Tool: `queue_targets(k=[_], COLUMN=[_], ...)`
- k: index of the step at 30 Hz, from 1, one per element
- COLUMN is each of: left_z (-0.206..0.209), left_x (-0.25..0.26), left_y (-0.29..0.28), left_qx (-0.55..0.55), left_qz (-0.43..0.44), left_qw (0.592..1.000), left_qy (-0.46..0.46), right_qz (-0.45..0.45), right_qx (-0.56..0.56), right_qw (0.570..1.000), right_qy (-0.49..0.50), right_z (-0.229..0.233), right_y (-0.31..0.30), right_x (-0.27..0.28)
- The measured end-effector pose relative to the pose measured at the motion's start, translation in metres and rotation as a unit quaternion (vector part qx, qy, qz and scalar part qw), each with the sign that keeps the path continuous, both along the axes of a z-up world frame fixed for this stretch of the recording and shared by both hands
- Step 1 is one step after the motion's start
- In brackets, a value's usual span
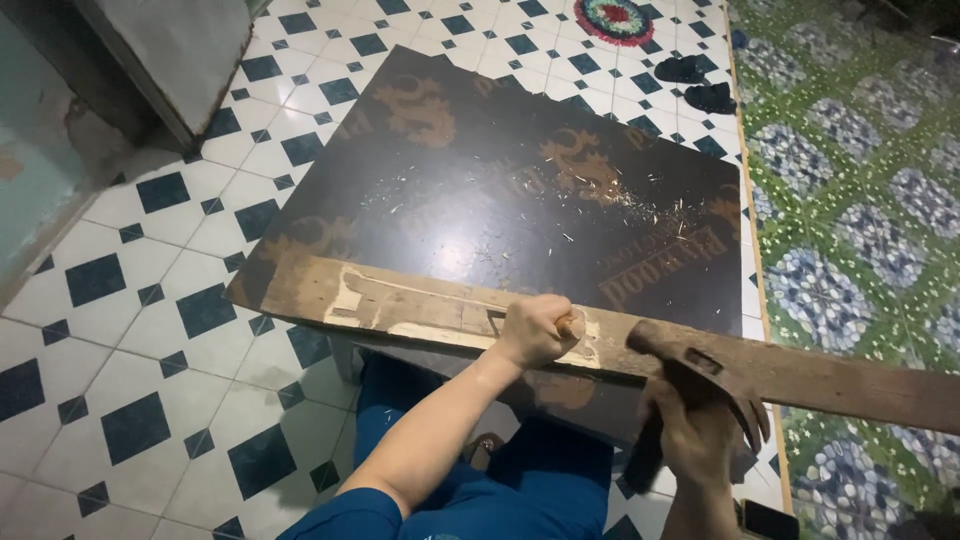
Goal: Using a hammer and a wooden chisel to carve or mark a line into a wooden board.
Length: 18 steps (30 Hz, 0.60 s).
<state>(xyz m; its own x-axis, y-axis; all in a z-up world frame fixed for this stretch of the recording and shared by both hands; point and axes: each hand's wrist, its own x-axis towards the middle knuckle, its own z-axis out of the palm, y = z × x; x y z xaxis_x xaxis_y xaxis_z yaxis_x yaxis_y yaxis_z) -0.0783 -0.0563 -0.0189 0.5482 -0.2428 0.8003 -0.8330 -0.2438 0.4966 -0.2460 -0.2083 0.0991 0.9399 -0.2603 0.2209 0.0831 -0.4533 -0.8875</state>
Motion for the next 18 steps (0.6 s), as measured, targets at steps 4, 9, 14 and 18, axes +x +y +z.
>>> queue_targets(k=[4, 9, 14, 18], left_z=[-0.009, -0.011, -0.011, -0.016], left_x=[0.003, 0.006, 0.007, 0.004], left_y=[-0.004, -0.002, -0.004, -0.005], left_qx=[0.002, 0.002, 0.02, 0.035], left_qz=[0.028, 0.001, 0.001, -0.027], left_qw=[1.0, 1.0, 0.999, 0.998], left_qy=[0.003, 0.018, 0.026, 0.052], right_qz=[0.041, -0.041, 0.01, -0.123], right_qx=[-0.157, -0.16, -0.141, -0.036], right_qw=[0.985, 0.984, 0.988, 0.953], right_qy=[-0.06, -0.064, 0.055, 0.275], right_z=[0.029, -0.032, 0.015, -0.051], right_y=[0.031, -0.013, 0.035, -0.03], right_x=[0.027, 0.025, 0.033, 0.021])
